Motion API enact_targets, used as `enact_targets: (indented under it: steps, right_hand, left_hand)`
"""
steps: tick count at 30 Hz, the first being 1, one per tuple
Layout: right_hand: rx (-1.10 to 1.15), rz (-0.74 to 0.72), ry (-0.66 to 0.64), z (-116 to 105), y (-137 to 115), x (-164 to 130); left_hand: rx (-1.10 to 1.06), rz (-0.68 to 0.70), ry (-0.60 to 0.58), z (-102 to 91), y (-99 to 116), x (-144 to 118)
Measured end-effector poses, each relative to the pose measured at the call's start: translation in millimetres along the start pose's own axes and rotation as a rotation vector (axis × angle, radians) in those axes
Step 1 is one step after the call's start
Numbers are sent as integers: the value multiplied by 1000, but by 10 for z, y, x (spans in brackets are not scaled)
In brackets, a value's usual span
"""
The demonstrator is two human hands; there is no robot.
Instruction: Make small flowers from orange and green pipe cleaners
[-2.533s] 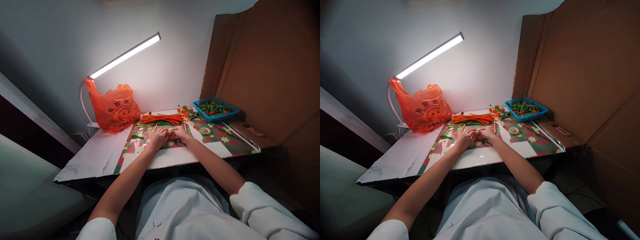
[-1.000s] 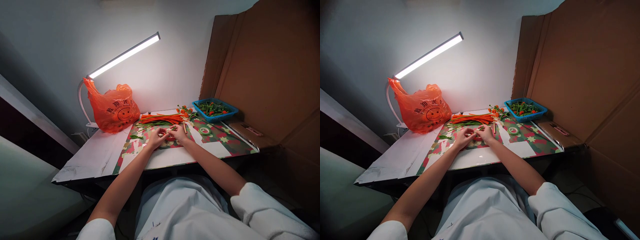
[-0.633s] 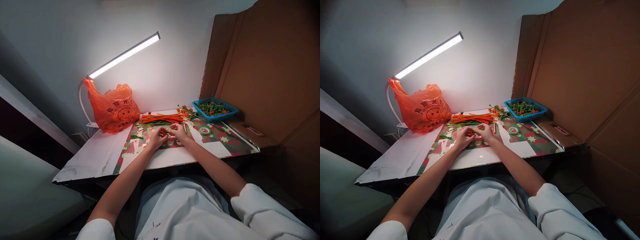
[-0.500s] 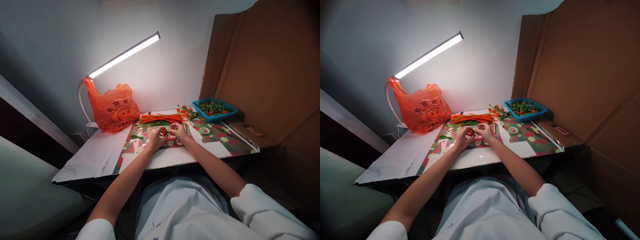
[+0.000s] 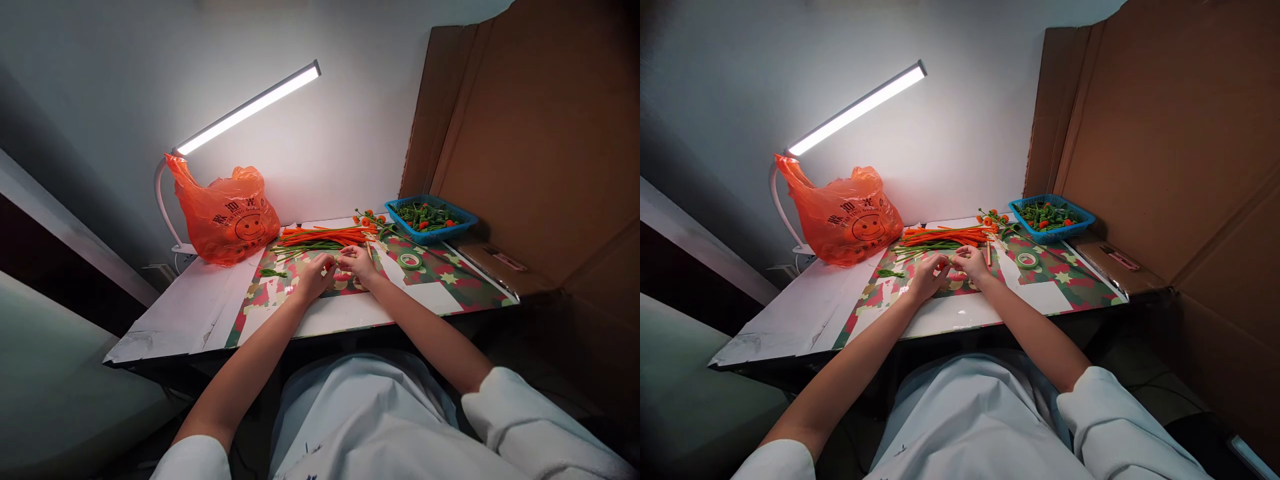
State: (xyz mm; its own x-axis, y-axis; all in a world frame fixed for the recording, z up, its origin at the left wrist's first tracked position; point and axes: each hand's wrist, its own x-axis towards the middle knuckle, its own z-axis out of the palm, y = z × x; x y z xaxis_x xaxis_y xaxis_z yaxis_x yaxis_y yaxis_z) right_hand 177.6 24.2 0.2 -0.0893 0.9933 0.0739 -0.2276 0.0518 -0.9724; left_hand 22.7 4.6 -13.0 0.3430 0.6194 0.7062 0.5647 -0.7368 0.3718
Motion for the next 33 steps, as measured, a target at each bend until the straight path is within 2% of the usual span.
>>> enact_targets:
  steps: [7, 12, 18, 26, 33]
  right_hand:
    - [-55, -184, -46, 18, 47, -3]
    - [-97, -234, -66, 17, 77, -7]
    - [-89, -176, -3, 22, 80, 9]
    - [-38, -89, 27, 15, 38, 0]
    - [-95, -118, 46, 6, 70, 17]
  left_hand:
    - [-126, -274, 23, 53, -6, -7]
    - [-197, -365, 66, 83, -18, -15]
    - [-147, -276, 51, 85, -25, -29]
    - [12, -74, 100, 61, 10, 6]
    - [143, -78, 11, 78, 25, 10]
